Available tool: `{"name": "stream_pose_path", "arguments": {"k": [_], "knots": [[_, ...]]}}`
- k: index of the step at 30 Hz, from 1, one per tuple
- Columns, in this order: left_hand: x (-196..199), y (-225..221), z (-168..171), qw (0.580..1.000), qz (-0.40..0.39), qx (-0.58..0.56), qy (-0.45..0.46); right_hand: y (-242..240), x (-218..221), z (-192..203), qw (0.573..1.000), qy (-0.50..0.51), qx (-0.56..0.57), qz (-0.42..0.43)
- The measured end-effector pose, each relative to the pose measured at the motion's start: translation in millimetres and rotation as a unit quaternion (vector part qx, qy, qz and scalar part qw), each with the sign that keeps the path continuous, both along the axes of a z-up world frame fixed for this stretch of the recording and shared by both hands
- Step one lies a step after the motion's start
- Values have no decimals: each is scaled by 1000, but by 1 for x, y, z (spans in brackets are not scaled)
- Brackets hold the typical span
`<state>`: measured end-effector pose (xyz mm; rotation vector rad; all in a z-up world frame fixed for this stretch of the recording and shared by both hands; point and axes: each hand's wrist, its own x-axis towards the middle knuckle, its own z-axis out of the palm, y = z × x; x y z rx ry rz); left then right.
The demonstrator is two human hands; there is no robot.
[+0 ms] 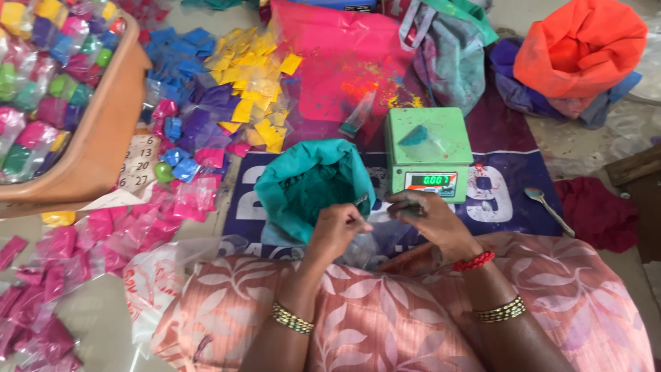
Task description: Weighing colored powder and sealing it into small plastic packets.
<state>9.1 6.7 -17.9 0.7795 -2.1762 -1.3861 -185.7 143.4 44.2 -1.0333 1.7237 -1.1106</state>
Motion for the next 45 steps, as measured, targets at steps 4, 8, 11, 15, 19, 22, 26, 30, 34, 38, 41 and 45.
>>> {"name": "stream_pose_path", "arguments": {"k": [4, 8, 11, 15, 19, 22, 26, 30, 34, 38, 41, 45], "knots": [[0, 12, -2, 999, -42, 21, -19, -3, 3, -6, 999, 35, -23, -22], [6, 21, 16, 988, -89, -20, -128, -22, 24, -5, 969, 236, -62, -25], [2, 30, 15, 965, -158, -24, -207, -51, 35, -14, 921, 375, -103, 33], [-3, 40, -14, 950, -202, -113, -208, -89, 43, -32, 824, 546, -36, 150], [-4, 40, -10, 928, -253, -120, -247, -100, 41, -47, 787, 586, 48, 188], [-7, 40, -19, 933, -265, -131, -205, -100, 43, -40, 822, 538, 49, 179], [-11, 41, -24, 935, -269, -140, -184, -94, 53, -28, 914, 389, -93, 68], [-11, 41, -23, 937, -268, -129, -184, -93, 58, -34, 955, 254, -152, -31], [-12, 41, -24, 938, -271, -132, -168, -94, 62, -38, 955, 258, -144, -34], [-13, 41, -26, 929, -284, -141, -190, -95, 60, -48, 952, 274, -134, -22], [-14, 41, -26, 927, -288, -137, -196, -95, 58, -56, 956, 262, -128, -19], [-14, 40, -28, 928, -286, -135, -197, -95, 54, -60, 970, 212, -115, -20]]}}
